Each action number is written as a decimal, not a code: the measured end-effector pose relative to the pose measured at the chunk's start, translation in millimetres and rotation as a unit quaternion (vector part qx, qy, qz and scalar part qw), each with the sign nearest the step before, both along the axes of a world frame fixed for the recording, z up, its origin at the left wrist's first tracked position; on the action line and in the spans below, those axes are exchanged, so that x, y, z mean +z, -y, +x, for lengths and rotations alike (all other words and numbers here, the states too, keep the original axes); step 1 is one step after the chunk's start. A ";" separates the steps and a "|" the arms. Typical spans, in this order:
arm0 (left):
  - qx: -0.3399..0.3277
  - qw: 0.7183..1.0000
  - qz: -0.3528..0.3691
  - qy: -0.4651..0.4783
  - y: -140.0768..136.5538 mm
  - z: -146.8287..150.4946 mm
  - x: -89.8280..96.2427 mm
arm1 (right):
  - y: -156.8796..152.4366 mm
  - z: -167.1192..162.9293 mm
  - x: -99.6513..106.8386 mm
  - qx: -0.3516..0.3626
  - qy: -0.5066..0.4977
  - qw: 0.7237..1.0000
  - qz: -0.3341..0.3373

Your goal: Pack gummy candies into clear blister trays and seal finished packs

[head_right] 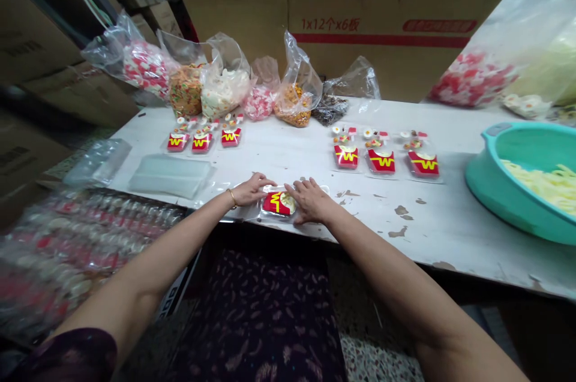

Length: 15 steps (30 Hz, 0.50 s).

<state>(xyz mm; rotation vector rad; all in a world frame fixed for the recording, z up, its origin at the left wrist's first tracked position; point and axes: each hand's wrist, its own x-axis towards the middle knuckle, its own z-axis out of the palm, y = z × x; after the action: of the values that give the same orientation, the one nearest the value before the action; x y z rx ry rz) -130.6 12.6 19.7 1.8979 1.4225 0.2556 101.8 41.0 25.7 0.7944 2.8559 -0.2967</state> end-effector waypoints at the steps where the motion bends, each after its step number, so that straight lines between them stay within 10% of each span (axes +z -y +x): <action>1: -0.019 1.000 -0.013 -0.014 -3.3 2.3 2.4 | -0.9 -1.1 -0.3 -0.002 0.001 1.000 -0.005; 15: -0.065 0.993 0.041 -0.088 -16.7 7.1 3.6 | 12.1 -19.1 7.2 -0.038 -0.113 0.993 -0.021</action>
<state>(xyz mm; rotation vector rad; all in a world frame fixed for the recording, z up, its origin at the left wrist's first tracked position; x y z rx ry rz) -123.5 29.3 23.3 2.1148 1.4127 0.0856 82.7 28.9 32.8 0.9162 3.0188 -0.4849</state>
